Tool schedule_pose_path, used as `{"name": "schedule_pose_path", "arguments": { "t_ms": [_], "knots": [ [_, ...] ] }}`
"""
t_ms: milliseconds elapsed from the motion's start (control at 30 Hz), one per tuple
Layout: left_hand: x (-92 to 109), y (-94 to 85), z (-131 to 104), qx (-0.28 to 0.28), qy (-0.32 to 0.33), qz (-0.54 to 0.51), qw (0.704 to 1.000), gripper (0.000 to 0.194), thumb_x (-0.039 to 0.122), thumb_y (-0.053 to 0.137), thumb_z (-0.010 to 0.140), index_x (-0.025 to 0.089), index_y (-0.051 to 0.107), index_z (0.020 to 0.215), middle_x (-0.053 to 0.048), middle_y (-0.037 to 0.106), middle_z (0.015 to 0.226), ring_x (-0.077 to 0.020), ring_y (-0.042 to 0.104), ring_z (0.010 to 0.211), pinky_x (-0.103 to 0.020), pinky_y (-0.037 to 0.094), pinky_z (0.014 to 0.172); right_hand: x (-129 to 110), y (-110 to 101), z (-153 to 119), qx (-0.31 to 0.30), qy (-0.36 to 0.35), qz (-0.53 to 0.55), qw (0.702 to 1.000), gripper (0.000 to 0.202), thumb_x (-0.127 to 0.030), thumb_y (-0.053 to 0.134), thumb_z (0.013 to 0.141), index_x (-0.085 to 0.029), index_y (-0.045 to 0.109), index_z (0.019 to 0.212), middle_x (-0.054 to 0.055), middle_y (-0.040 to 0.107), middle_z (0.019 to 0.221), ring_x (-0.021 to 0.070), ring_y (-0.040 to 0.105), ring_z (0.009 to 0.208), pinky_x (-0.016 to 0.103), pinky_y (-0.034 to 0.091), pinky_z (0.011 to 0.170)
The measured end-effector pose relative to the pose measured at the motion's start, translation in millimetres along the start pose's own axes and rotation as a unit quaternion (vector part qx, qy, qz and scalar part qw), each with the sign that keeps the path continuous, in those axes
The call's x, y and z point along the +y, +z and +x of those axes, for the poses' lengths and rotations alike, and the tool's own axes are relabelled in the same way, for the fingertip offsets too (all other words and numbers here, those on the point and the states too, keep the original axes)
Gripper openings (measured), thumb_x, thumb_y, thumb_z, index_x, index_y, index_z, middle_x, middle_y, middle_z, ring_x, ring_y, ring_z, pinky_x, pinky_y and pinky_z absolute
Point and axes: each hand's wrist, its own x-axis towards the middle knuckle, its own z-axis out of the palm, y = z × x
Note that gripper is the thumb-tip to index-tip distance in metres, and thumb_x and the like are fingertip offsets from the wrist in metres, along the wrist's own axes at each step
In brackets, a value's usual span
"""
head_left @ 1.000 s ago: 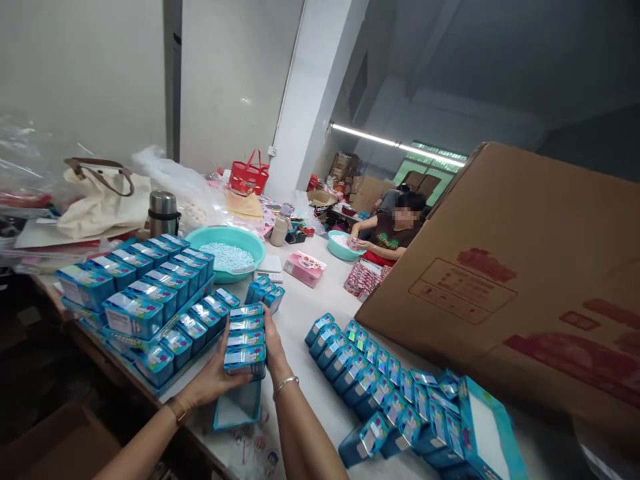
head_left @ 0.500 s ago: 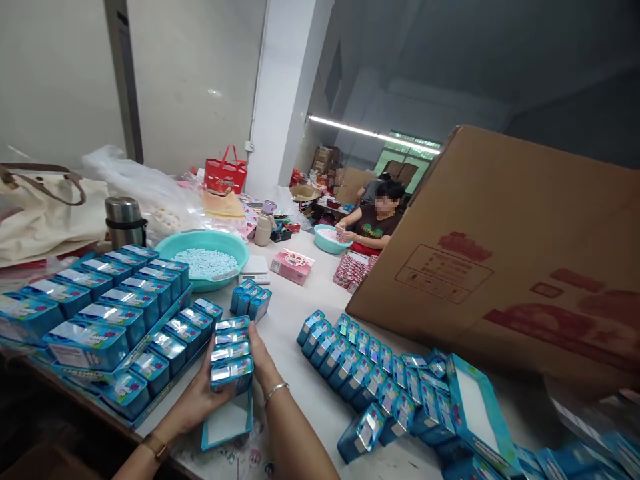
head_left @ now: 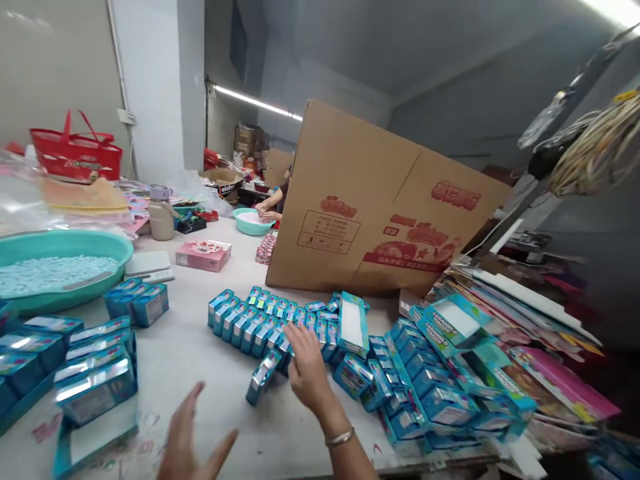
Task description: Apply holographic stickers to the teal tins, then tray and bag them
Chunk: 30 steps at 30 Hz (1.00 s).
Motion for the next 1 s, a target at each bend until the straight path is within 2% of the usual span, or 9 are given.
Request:
{"name": "schedule_pose_path", "arguments": {
  "t_ms": [100, 200, 300, 400, 500, 600, 667, 867, 1000],
  "knots": [
    [42.5, 70.9, 13.8, -0.013, 0.057, -0.022, 0.998, 0.074, 0.05, 0.065, 0.082, 0.015, 0.042, 0.142, -0.02, 0.053, 0.141, -0.0385, 0.05, 0.132, -0.058, 0.044, 0.108, 54.2, -13.2, -10.3, -0.114, 0.0, -0.2, 0.973, 0.085, -0.002, 0.051, 0.073, -0.019, 0.034, 0.155, 0.009, 0.026, 0.164, 0.0343, 0.015, 0.153, 0.063, 0.013, 0.12],
    [52.9, 85.2, 27.4, -0.047, 0.037, -0.063, 0.996, 0.04, 0.044, 0.058, 0.089, 0.019, 0.06, 0.12, -0.013, 0.066, 0.116, -0.032, 0.065, 0.111, -0.049, 0.054, 0.096, 77.4, -6.4, -26.4, -0.122, -0.049, -0.244, 0.961, 0.08, -0.005, 0.053, 0.079, -0.021, 0.033, 0.155, 0.008, 0.032, 0.162, 0.0325, 0.021, 0.152, 0.062, 0.014, 0.12],
    [44.0, 40.6, 23.4, -0.052, 0.022, -0.096, 0.994, 0.034, 0.043, 0.06, 0.091, 0.023, 0.062, 0.119, -0.009, 0.069, 0.117, -0.028, 0.065, 0.11, -0.041, 0.054, 0.096, 90.0, -1.8, -45.7, -0.061, -0.105, -0.233, 0.965, 0.06, -0.008, 0.053, 0.085, -0.018, 0.047, 0.143, 0.012, 0.042, 0.156, 0.0327, 0.031, 0.148, 0.063, 0.016, 0.119],
    [27.1, -37.5, 17.1, 0.016, 0.001, -0.086, 0.996, 0.044, 0.046, 0.063, 0.088, 0.023, 0.058, 0.126, -0.009, 0.069, 0.122, -0.0289, 0.065, 0.113, -0.041, 0.053, 0.099, 102.8, -3.2, -52.4, -0.023, -0.156, -0.198, 0.967, 0.032, -0.011, 0.052, 0.088, -0.017, 0.059, 0.119, 0.016, 0.057, 0.142, 0.0338, 0.05, 0.135, 0.063, 0.028, 0.115],
    [-0.4, -119.7, 23.5, 0.082, 0.001, -0.039, 0.996, 0.05, 0.048, 0.064, 0.087, 0.021, 0.057, 0.129, -0.01, 0.067, 0.127, -0.0309, 0.063, 0.119, -0.045, 0.049, 0.104, 99.6, -4.9, -42.8, -0.007, -0.198, -0.155, 0.968, 0.026, -0.018, 0.054, 0.09, -0.018, 0.058, 0.116, 0.014, 0.069, 0.113, 0.0306, 0.067, 0.106, 0.053, 0.051, 0.098],
    [-34.9, -177.9, 38.8, 0.062, 0.019, 0.001, 0.998, 0.048, 0.046, 0.066, 0.086, 0.023, 0.06, 0.129, -0.009, 0.065, 0.132, -0.0304, 0.06, 0.123, -0.045, 0.047, 0.107, 61.3, -3.9, -27.3, -0.038, -0.209, -0.116, 0.97, 0.031, -0.021, 0.055, 0.092, -0.021, 0.057, 0.123, 0.011, 0.067, 0.105, 0.0266, 0.069, 0.093, 0.038, 0.06, 0.077],
    [-53.2, -195.0, 49.0, 0.023, 0.043, 0.01, 0.999, 0.043, 0.042, 0.066, 0.088, 0.025, 0.061, 0.127, -0.009, 0.064, 0.131, -0.0286, 0.06, 0.122, -0.041, 0.048, 0.106, 19.0, 2.8, -15.9, -0.049, -0.212, -0.073, 0.973, 0.032, -0.021, 0.055, 0.093, -0.023, 0.056, 0.124, 0.011, 0.064, 0.11, 0.0261, 0.068, 0.098, 0.036, 0.06, 0.079],
    [-72.8, -181.3, 59.7, 0.011, 0.078, 0.002, 0.997, 0.038, 0.035, 0.065, 0.088, 0.027, 0.064, 0.126, -0.007, 0.065, 0.115, -0.0262, 0.061, 0.114, -0.035, 0.052, 0.097, -114.2, 69.9, 27.2, -0.028, -0.305, 0.119, 0.945, 0.047, -0.02, 0.058, 0.093, -0.019, 0.044, 0.137, 0.015, 0.057, 0.117, 0.0262, 0.06, 0.107, 0.039, 0.058, 0.09],
    [-92.1, -171.6, 48.1, 0.044, 0.011, -0.088, 0.995, 0.045, 0.034, 0.068, 0.084, 0.025, 0.061, 0.128, -0.01, 0.064, 0.126, -0.0284, 0.063, 0.116, -0.04, 0.054, 0.098, -165.6, 131.1, 44.7, -0.084, -0.372, 0.138, 0.914, 0.054, -0.017, 0.061, 0.089, -0.02, 0.044, 0.141, 0.014, 0.055, 0.114, 0.026, 0.056, 0.103, 0.039, 0.058, 0.086]
  ]
}}
